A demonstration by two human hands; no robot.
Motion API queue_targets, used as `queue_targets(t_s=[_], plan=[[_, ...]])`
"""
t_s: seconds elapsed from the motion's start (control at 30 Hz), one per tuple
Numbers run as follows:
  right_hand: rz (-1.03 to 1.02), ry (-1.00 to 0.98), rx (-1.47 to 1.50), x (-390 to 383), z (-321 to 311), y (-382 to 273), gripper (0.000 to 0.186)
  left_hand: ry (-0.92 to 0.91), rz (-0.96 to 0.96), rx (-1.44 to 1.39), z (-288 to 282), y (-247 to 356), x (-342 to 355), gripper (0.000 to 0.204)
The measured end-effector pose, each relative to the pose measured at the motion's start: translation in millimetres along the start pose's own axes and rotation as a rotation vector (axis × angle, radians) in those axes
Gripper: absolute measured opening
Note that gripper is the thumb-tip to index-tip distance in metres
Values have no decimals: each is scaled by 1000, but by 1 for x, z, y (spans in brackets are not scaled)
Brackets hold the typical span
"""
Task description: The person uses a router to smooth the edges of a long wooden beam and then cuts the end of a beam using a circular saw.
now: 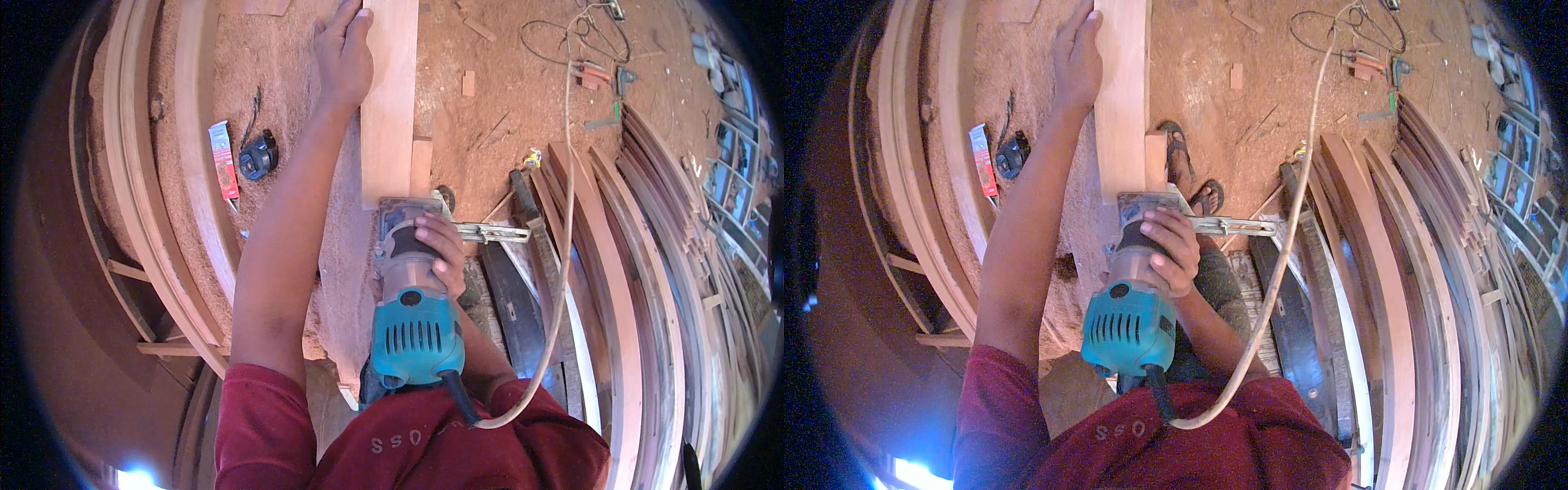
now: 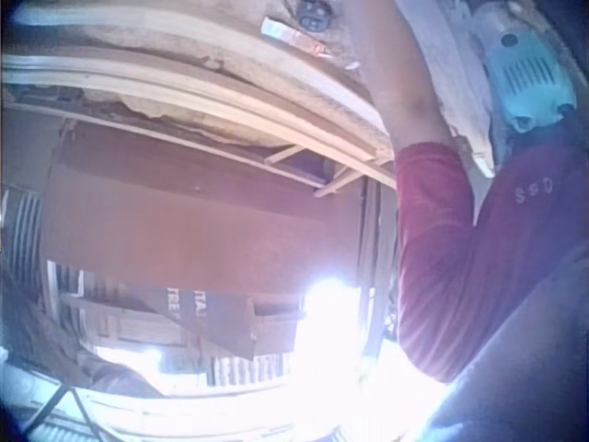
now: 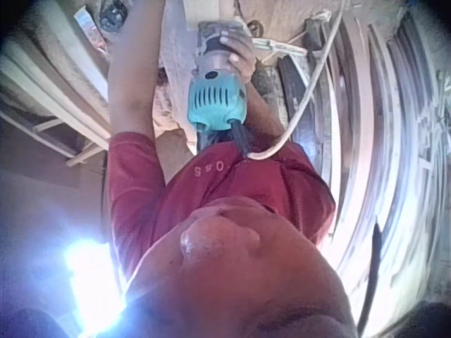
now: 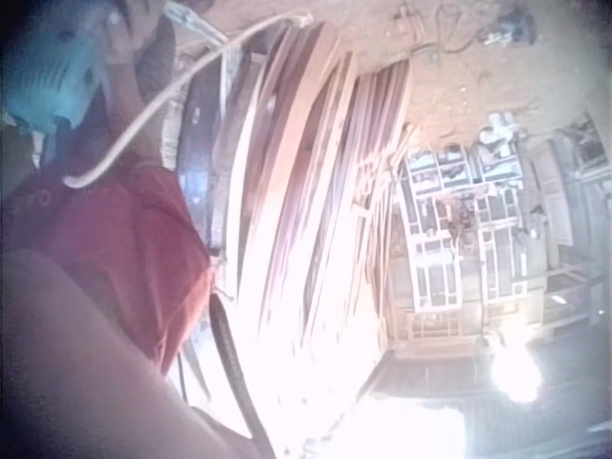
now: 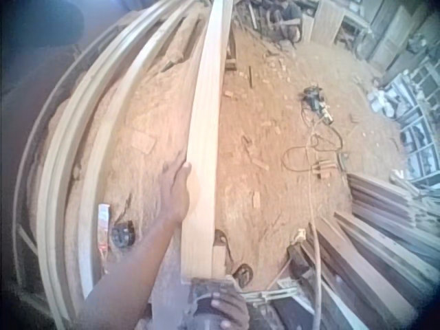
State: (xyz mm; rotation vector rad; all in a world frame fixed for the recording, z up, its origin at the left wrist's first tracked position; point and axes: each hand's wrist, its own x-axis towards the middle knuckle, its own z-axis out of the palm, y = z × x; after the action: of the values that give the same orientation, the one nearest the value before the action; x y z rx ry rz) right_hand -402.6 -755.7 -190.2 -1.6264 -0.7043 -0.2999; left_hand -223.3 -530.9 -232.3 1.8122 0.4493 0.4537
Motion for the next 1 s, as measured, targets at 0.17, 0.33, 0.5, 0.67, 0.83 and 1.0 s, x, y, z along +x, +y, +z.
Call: queue_targets(t_s=[0.17,0.33,0.5,0.67,0.83,1.0], plan=[[-11,13,-53,-3,3,1,49,17,-25,-116,3,11,-3,43],[14,34,-52,1,8,6,40,-6,-47,-108,2,15,-1,42],[47,58,-21,17,13,24,33,-27,-29,-22,-3,11,0,46],[179,72,30,33,17,47,32,-46,-153,-57,-5,34,-2,55],[516,64,140,65,24,98,38,-13,-67,-69,-4,12,-3,56],[896,-8,168,80,18,131,42,-84,-118,-85,-2,21,-4,55]])
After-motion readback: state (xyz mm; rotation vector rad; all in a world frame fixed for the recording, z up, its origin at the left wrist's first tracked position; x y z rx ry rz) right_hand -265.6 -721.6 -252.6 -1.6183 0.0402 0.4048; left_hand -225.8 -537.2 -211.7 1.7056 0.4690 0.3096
